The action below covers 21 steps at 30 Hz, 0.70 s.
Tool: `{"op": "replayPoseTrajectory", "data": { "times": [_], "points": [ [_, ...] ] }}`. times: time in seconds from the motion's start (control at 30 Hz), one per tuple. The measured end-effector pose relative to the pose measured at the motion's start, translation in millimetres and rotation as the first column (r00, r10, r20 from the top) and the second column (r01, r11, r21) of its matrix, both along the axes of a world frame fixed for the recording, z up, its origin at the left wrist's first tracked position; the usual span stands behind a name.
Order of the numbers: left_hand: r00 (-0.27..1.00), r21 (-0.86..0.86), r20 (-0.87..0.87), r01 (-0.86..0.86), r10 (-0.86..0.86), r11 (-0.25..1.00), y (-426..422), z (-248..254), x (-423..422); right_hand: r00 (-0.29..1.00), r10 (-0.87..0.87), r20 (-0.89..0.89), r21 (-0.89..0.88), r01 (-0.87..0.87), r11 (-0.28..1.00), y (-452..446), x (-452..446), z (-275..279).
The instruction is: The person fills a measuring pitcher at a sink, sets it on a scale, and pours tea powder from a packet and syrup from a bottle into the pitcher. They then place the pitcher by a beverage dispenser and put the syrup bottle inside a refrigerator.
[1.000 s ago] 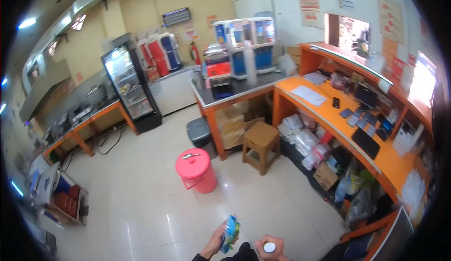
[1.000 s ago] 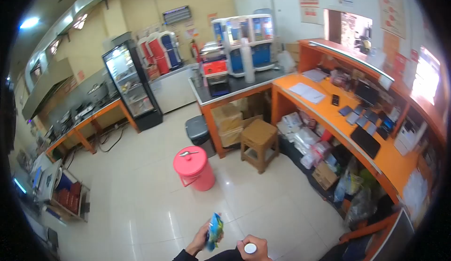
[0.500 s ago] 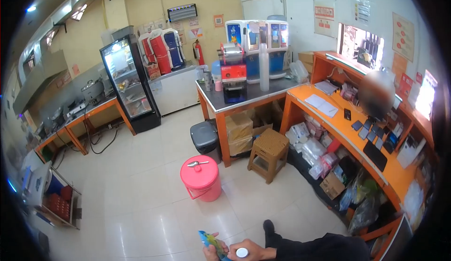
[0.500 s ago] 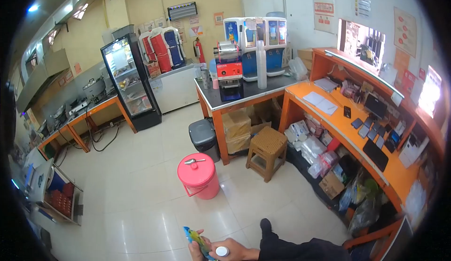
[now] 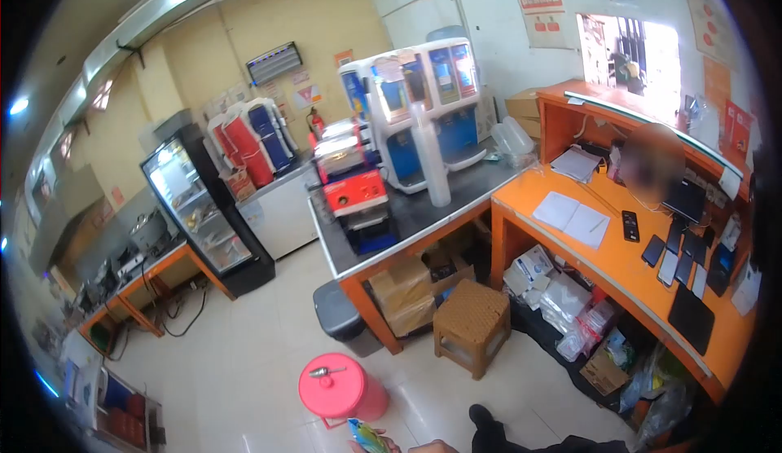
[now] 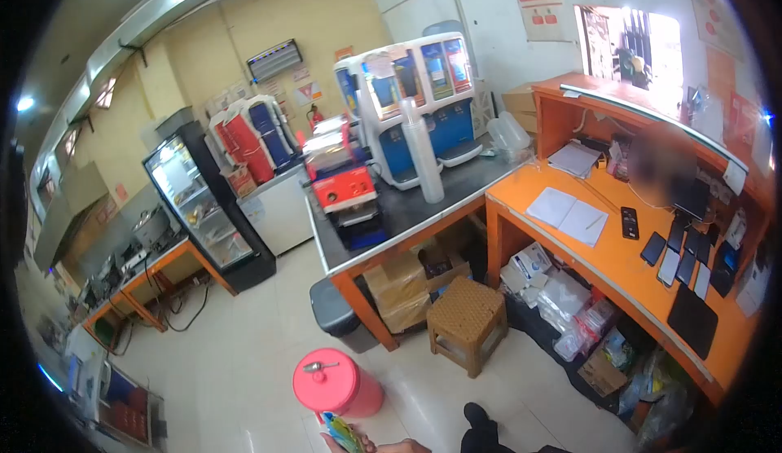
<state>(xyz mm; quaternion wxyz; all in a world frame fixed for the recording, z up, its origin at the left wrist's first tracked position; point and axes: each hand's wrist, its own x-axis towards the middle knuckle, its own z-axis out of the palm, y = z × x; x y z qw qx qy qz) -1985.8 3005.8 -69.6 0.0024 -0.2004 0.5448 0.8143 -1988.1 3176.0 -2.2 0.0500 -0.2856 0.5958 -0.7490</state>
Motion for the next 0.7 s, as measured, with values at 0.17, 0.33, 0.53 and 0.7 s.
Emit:
{"op": "replayPoseTrajectory", "data": {
  "times": [0.17, 0.33, 0.53, 0.7],
  "points": [
    [0.996, 0.201, 0.085, -0.037, 0.02, 0.979, 79.8, 6.6, -113.5, 0.939, -0.337, -0.061, -0.01, 0.337, 0.941, 112.9, -111.0, -5.9],
    [0.99, 0.144, 0.142, -0.036, 0.016, 0.989, 118.6, 4.9, -186.6, 0.619, -0.71, -0.335, 0.124, 0.776, 0.618, 214.9, -207.0, -67.3],
    [0.98, 0.123, 0.196, -0.047, 0.022, 0.991, 121.5, -4.8, -241.3, 0.272, -0.91, -0.313, 0.206, 0.955, 0.215, 304.6, -262.4, -67.4],
    [0.975, 0.109, 0.221, -0.055, 0.03, 0.992, 119.0, -8.1, -258.6, 0.07, -0.947, -0.315, 0.223, 0.975, -0.002, 334.1, -281.9, -72.4]
  ]
}}
